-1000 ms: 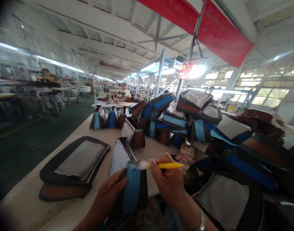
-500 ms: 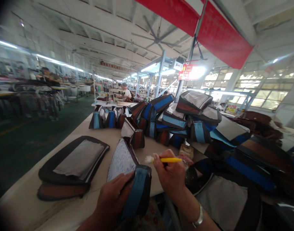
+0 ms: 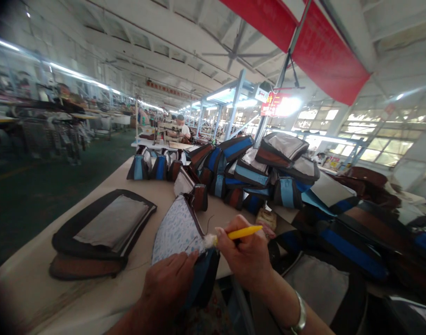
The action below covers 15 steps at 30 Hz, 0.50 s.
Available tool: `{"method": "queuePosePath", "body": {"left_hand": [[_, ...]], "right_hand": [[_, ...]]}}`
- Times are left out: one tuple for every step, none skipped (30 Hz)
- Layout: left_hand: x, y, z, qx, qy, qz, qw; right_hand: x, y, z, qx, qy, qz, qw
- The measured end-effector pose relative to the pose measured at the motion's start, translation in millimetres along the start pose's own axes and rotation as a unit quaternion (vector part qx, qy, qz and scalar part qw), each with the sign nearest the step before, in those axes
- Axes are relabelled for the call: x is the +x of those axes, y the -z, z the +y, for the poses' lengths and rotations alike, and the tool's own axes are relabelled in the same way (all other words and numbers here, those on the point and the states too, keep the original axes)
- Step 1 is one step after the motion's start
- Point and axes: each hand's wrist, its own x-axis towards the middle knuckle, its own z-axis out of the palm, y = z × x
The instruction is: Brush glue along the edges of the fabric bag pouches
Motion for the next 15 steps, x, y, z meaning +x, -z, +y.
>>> {"method": "queuePosePath", "body": {"left_hand": [[0.4,0.1,0.6,0.001,-0.007,-0.002,1.000],[0.7,0.2,1.3,0.000,-0.014,-0.007,1.000],[0.9,0.3,2.1,-0.001,-0.018,-0.013,1.000],[0.9,0.4,2.9,-0.002,-0.021,-0.015,1.000],[0.6,0.4,3.7,-0.005,-0.022,-0.016,1.000],[0.2,0.4,4.4,-0.008,-0.021,-0.015,1.000],[-0.5,0.3,5.1,-0.010,-0.019,-0.015,1.000],[-1.3,0.0,5.7,-0.013,-0.019,-0.017,1.000],[-2.2,-0.4,6.1,-0.015,-0.018,-0.021,0.999],[-3.0,-0.9,6.5,-0.016,-0.019,-0.026,0.999],[-3.8,-1.4,6.6,-0.016,-0.019,-0.029,0.999],[-4.3,-1.9,6.5,-0.014,-0.020,-0.029,0.999],[-4.6,-2.2,6.2,-0.014,-0.021,-0.032,0.999],[-4.7,-2.2,5.8,-0.013,-0.021,-0.032,0.999],[-4.6,-2.0,5.2,-0.011,-0.020,-0.031,0.999]], "right_hand": [[0.1,-1.3,-0.3,0.002,0.014,-0.021,1.000],[0.4,-3.0,-0.2,-0.006,0.032,-0.042,0.999],[0.9,-4.8,0.4,-0.023,0.046,-0.055,0.997],[1.7,-6.4,1.3,-0.038,0.052,-0.054,0.996],[2.5,-7.7,2.4,-0.040,0.050,-0.045,0.997],[3.3,-8.6,3.6,-0.028,0.042,-0.036,0.998],[4.1,-9.4,4.6,-0.011,0.038,-0.040,0.998],[4.8,-10.1,5.3,0.001,0.042,-0.055,0.998],[5.5,-10.8,5.9,0.001,0.055,-0.078,0.995],[6.3,-11.6,6.1,-0.009,0.073,-0.101,0.992],[7.2,-12.3,6.1,-0.027,0.093,-0.113,0.989],[8.2,-12.8,5.7,-0.042,0.109,-0.109,0.987],[9.0,-13.1,5.1,-0.047,0.116,-0.093,0.988],[9.5,-13.1,4.3,-0.040,0.114,-0.075,0.990],[9.8,-12.8,3.4,-0.024,0.110,-0.067,0.991]]}}
